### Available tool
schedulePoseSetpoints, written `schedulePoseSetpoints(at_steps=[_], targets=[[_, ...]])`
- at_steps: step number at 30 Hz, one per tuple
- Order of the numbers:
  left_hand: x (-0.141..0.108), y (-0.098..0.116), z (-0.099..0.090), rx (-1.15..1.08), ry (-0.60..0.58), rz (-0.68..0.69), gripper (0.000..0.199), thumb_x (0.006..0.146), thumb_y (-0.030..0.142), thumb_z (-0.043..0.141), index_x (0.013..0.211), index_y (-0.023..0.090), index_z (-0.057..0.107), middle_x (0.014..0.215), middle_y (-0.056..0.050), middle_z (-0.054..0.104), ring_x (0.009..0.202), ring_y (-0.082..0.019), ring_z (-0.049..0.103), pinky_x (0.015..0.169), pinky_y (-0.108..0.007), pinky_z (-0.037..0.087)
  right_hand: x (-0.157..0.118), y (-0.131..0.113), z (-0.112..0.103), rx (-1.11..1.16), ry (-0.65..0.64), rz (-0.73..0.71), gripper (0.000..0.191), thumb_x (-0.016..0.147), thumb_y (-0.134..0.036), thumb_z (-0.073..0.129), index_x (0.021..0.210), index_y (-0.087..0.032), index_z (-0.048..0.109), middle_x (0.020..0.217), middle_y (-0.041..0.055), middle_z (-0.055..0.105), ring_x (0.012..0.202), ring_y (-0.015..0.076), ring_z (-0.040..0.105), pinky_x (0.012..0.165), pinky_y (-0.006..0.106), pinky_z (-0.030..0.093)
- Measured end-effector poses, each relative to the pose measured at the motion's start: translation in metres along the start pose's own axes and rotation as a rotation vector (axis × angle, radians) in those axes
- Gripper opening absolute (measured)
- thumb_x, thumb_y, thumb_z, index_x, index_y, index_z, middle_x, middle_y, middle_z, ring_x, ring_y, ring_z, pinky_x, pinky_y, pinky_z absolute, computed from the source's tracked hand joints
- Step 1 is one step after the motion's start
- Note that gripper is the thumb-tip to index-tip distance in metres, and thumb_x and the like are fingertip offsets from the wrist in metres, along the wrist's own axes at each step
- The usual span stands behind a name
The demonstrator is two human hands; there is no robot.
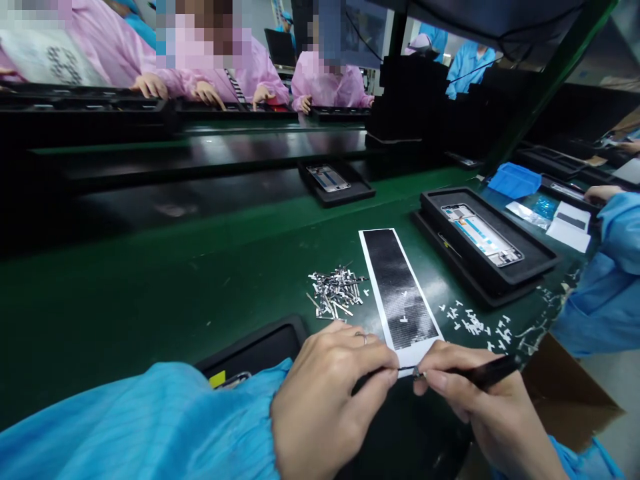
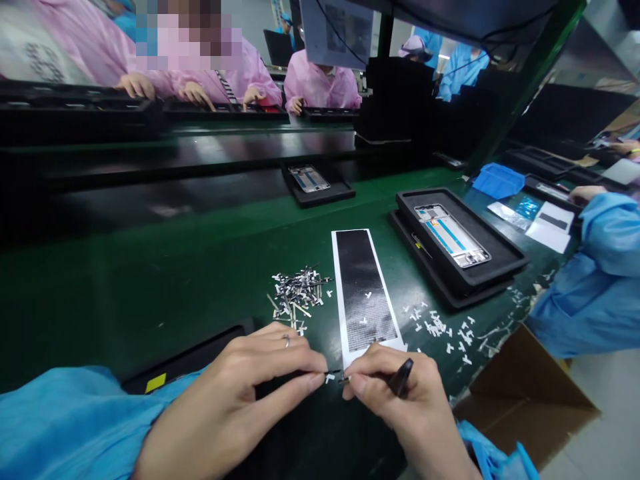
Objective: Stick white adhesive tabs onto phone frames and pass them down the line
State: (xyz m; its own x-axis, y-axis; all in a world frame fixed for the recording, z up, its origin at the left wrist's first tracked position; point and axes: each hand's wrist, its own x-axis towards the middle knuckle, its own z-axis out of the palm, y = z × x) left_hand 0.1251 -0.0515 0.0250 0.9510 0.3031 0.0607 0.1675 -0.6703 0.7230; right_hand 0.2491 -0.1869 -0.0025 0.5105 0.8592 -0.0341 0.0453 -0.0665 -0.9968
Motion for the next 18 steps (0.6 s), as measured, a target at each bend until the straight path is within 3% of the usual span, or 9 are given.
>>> schedulePoseSetpoints(at_steps=[3,6,11,14,18], targets=[[-0.001,0.001,0.0,-0.005,0.008,-0.005,0.025,0.086,0.016,0.047,0.072,0.021,0.067,0.069,0.0,0.067,0.068,-0.016,0.055,0.071,-0.029,0.036,0.0,-0.002,-0.001,0.064,-0.032,0.089,0.022,0.077,-0.037,0.064,0.067,-0.018,0.071,0.063,0.0018,0.059,0.044,0.006,0.03,0.04,0.023,0.016],[0.001,0.005,-0.002,-0.072,-0.038,-0.103,0.021,0.081,0.015,0.052,0.07,0.02,0.069,0.064,0.0,0.065,0.069,-0.017,0.055,0.072,-0.029,0.035,-0.001,-0.003,-0.002,0.099,-0.073,0.135,0.023,0.075,-0.035,0.064,0.061,-0.017,0.067,0.058,0.0004,0.056,0.046,0.0064,0.032,0.043,0.023,0.02],[0.003,0.012,-0.004,-0.498,-0.197,-0.316,0.016,0.073,0.021,0.056,0.062,0.018,0.067,0.062,0.001,0.063,0.068,-0.016,0.056,0.07,-0.024,0.039,-0.002,-0.002,0.003,0.043,-0.086,0.107,0.024,0.073,-0.034,0.062,0.058,-0.016,0.063,0.056,0.0002,0.051,0.054,0.011,0.043,0.047,0.022,0.028],[0.001,0.016,-0.009,-0.681,-0.233,-0.36,0.014,0.069,0.021,0.056,0.057,0.017,0.064,0.057,0.002,0.062,0.061,-0.014,0.056,0.064,-0.021,0.041,-0.001,0.004,-0.002,-0.099,-0.018,0.045,0.026,0.077,-0.037,0.061,0.06,-0.017,0.063,0.058,0.0001,0.051,0.055,0.0127,0.046,0.05,0.023,0.034],[-0.016,0.005,-0.03,-0.638,-0.045,-0.354,0.016,0.067,0.024,0.059,0.053,0.018,0.065,0.053,0.002,0.062,0.053,-0.011,0.054,0.052,-0.016,0.039,-0.003,0.02,-0.034,-0.406,0.221,-0.055,0.02,0.077,-0.038,0.065,0.069,-0.02,0.065,0.071,0.001,0.06,0.064,0.0155,0.051,0.054,0.023,0.036]])
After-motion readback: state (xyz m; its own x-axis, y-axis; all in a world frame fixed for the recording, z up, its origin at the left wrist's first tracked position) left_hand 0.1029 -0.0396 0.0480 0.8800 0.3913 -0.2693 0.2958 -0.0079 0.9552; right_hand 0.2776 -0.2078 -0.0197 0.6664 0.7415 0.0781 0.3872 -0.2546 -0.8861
